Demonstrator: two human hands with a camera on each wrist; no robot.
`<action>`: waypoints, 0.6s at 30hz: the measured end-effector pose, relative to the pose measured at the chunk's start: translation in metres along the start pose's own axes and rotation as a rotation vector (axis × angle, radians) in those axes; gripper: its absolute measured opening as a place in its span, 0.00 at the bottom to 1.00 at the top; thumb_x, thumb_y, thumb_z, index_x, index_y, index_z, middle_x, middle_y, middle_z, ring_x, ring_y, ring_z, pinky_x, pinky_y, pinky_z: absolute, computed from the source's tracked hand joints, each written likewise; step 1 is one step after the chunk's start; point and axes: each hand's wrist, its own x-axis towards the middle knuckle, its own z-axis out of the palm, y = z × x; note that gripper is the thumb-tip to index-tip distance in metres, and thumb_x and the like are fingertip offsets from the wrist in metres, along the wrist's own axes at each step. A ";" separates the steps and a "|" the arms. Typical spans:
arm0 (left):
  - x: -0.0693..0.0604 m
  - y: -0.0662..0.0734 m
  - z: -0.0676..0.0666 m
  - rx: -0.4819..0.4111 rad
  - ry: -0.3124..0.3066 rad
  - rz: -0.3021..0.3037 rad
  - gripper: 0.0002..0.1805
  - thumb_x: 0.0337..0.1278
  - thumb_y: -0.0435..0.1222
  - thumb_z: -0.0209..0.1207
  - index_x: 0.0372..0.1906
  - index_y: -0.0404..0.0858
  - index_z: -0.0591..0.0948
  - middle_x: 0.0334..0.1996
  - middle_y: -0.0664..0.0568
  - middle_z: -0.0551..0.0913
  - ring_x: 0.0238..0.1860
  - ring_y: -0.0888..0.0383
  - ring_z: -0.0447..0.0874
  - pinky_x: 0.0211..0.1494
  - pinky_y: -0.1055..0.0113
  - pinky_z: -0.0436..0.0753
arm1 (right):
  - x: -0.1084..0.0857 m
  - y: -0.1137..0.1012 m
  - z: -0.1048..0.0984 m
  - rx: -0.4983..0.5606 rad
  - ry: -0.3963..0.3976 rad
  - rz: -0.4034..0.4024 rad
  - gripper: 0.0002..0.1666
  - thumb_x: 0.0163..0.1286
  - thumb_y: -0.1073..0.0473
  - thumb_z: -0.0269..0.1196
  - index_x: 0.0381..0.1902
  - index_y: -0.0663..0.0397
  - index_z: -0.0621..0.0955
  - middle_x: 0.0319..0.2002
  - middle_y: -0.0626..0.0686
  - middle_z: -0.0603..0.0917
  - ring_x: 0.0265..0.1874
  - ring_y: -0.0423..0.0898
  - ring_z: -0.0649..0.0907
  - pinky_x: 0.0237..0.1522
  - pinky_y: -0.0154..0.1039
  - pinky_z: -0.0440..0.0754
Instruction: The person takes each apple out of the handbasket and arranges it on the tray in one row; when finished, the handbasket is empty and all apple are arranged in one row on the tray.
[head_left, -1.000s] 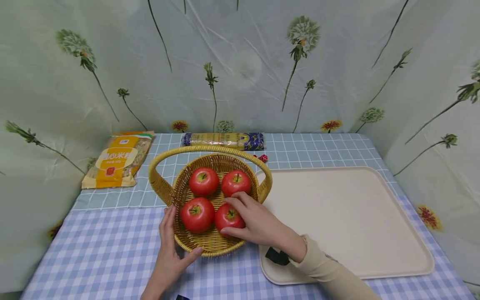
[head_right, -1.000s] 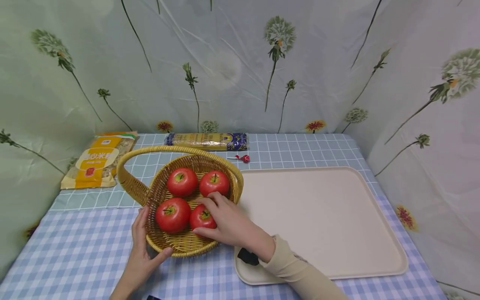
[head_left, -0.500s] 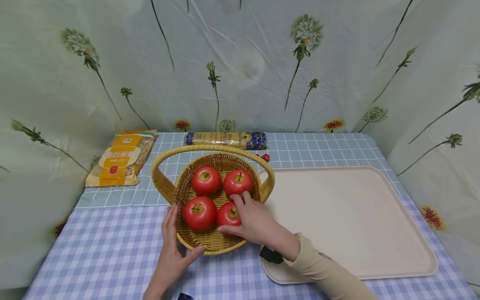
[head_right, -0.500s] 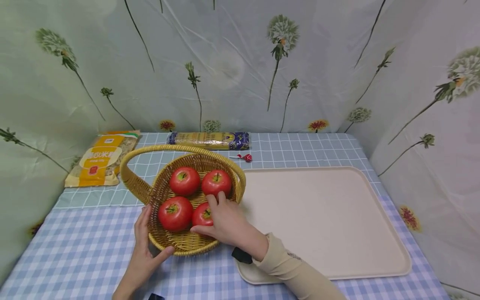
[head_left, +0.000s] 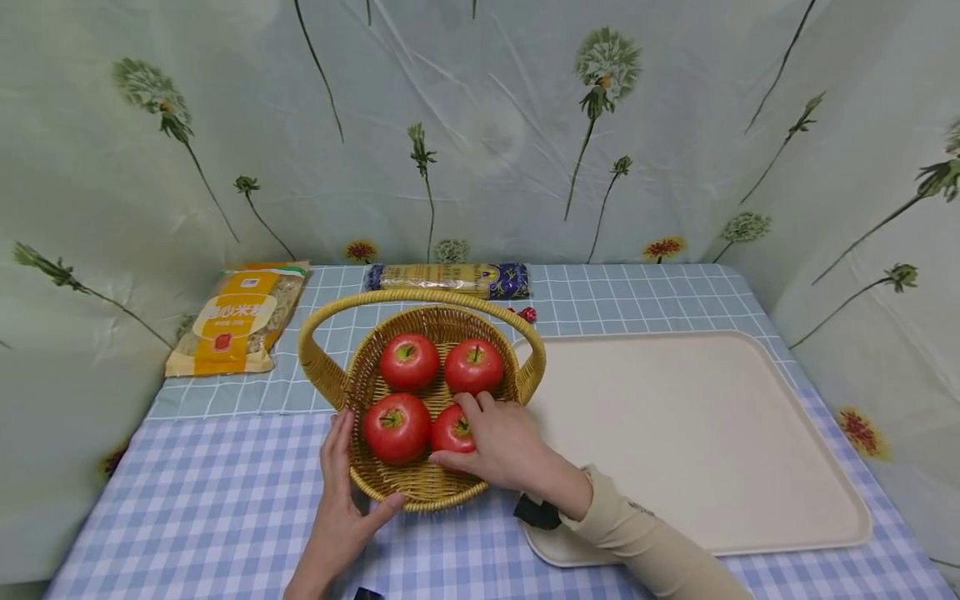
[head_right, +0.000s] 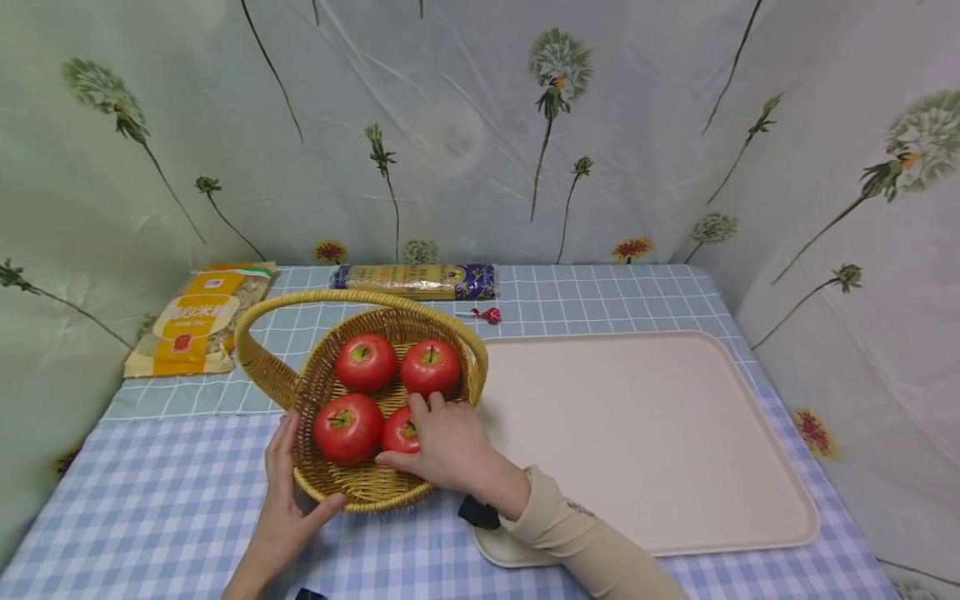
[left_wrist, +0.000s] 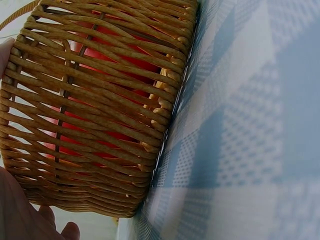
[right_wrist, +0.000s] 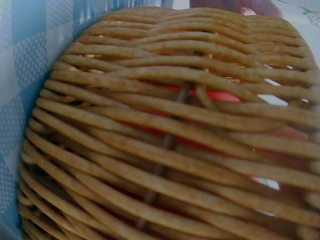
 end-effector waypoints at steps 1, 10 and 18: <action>0.000 0.000 0.000 0.001 0.001 -0.002 0.63 0.37 0.34 0.73 0.76 0.50 0.43 0.73 0.57 0.39 0.73 0.54 0.28 0.63 0.34 0.48 | 0.000 0.000 0.001 0.002 0.001 -0.003 0.43 0.56 0.25 0.57 0.54 0.52 0.73 0.36 0.51 0.77 0.29 0.48 0.80 0.32 0.42 0.77; 0.000 0.000 -0.001 0.006 0.004 0.008 0.63 0.37 0.34 0.73 0.76 0.50 0.43 0.73 0.56 0.39 0.73 0.54 0.30 0.63 0.33 0.49 | -0.001 0.000 0.000 0.037 0.032 -0.002 0.42 0.54 0.24 0.59 0.53 0.49 0.74 0.37 0.50 0.77 0.31 0.48 0.80 0.34 0.43 0.77; -0.001 -0.001 0.000 0.012 0.007 0.005 0.64 0.37 0.34 0.73 0.76 0.49 0.43 0.73 0.56 0.40 0.73 0.54 0.31 0.63 0.35 0.49 | -0.003 -0.001 -0.006 0.102 0.072 0.038 0.43 0.53 0.25 0.60 0.56 0.47 0.73 0.40 0.50 0.77 0.32 0.48 0.81 0.31 0.41 0.77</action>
